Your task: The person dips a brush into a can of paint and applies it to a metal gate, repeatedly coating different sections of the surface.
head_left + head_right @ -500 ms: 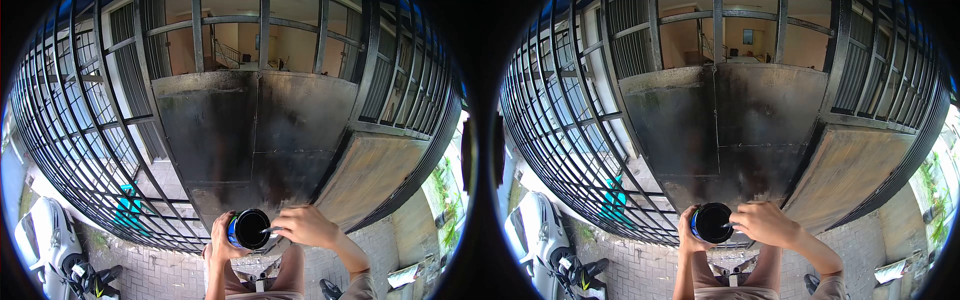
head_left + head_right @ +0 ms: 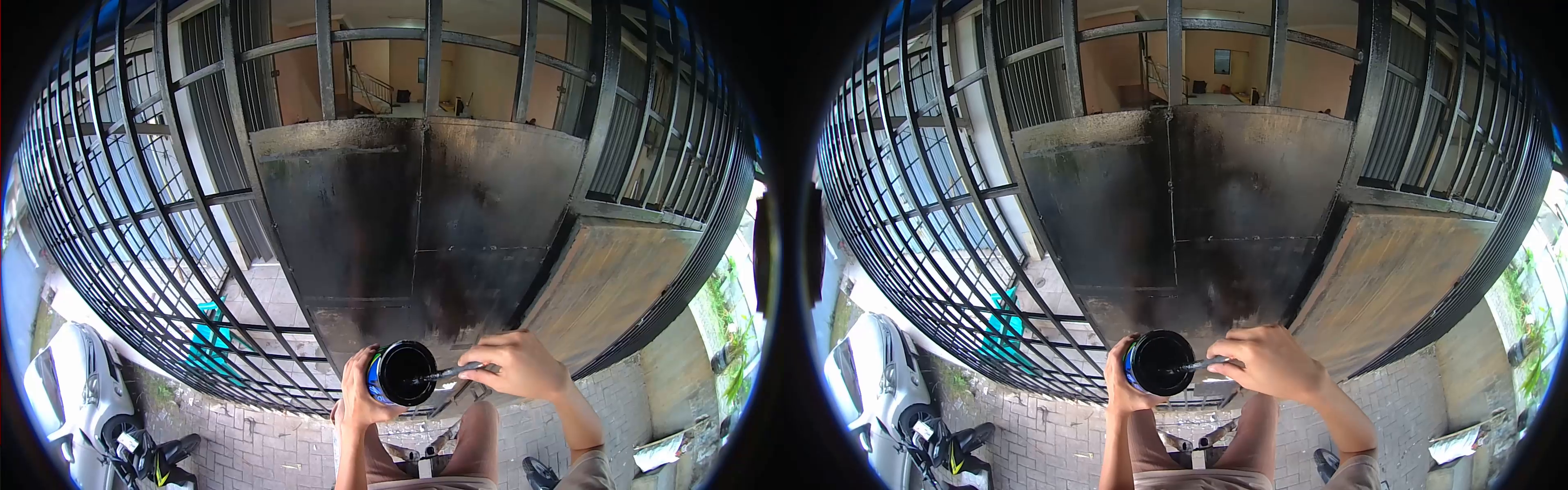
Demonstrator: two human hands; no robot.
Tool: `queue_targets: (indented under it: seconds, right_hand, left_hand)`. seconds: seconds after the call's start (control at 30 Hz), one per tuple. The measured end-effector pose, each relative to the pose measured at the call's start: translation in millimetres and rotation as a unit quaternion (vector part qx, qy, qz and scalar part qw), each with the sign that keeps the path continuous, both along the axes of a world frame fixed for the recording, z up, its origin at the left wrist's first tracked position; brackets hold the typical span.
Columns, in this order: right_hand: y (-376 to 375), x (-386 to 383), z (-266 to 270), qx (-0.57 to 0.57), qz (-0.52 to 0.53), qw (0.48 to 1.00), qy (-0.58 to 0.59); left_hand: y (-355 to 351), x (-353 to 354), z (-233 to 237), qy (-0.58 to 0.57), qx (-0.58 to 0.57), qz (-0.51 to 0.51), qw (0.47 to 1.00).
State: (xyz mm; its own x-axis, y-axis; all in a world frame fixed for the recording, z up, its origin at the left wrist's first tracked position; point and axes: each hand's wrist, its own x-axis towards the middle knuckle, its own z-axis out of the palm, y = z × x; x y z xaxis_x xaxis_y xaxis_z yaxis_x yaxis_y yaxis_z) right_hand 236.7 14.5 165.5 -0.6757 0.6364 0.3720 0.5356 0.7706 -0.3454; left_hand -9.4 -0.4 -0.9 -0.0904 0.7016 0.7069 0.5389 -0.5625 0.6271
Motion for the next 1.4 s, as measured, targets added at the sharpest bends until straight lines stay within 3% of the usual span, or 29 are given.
queue_targets:
  seconds: [0.33, 0.47, 0.73, 0.9, 1.07, 1.1, 1.2, 1.3, 1.4]
  right_hand:
    - [7, -5, -52, -0.108, -0.062, 0.981, 0.149]
    - [7, -13, -69, -0.157, -0.074, 0.972, 0.155]
    - [6, -40, -112, -0.084, -0.112, 0.951, 0.274]
    - [9, -54, -128, -0.106, -0.089, 0.958, 0.252]
    - [23, -65, -144, -0.336, -0.072, 0.887, 0.308]
    - [25, -68, -142, -0.37, -0.063, 0.872, 0.313]
    - [31, -74, -122, -0.383, -0.061, 0.89, 0.242]
    - [44, -77, -124, -0.415, -0.038, 0.876, 0.242]
    - [49, -76, -125, -0.44, -0.039, 0.853, 0.279]
  left_hand:
    - [4, -13, -19, -0.027, -0.024, 0.046, 0.998]
    - [3, -21, -20, -0.036, -0.036, 0.079, 0.996]
    - [7, -43, -44, -0.059, -0.031, 0.138, 0.988]
    - [5, -56, -50, -0.038, -0.02, 0.173, 0.984]
    - [-3, -64, -42, 0.005, -0.043, 0.189, 0.981]
    - [-4, -64, -44, -0.038, -0.072, 0.161, 0.984]
    - [-4, -65, -42, -0.027, -0.071, 0.14, 0.987]
    - [0, -61, -46, -0.055, -0.07, 0.093, 0.992]
    - [2, -54, -40, -0.042, -0.036, 0.119, 0.991]
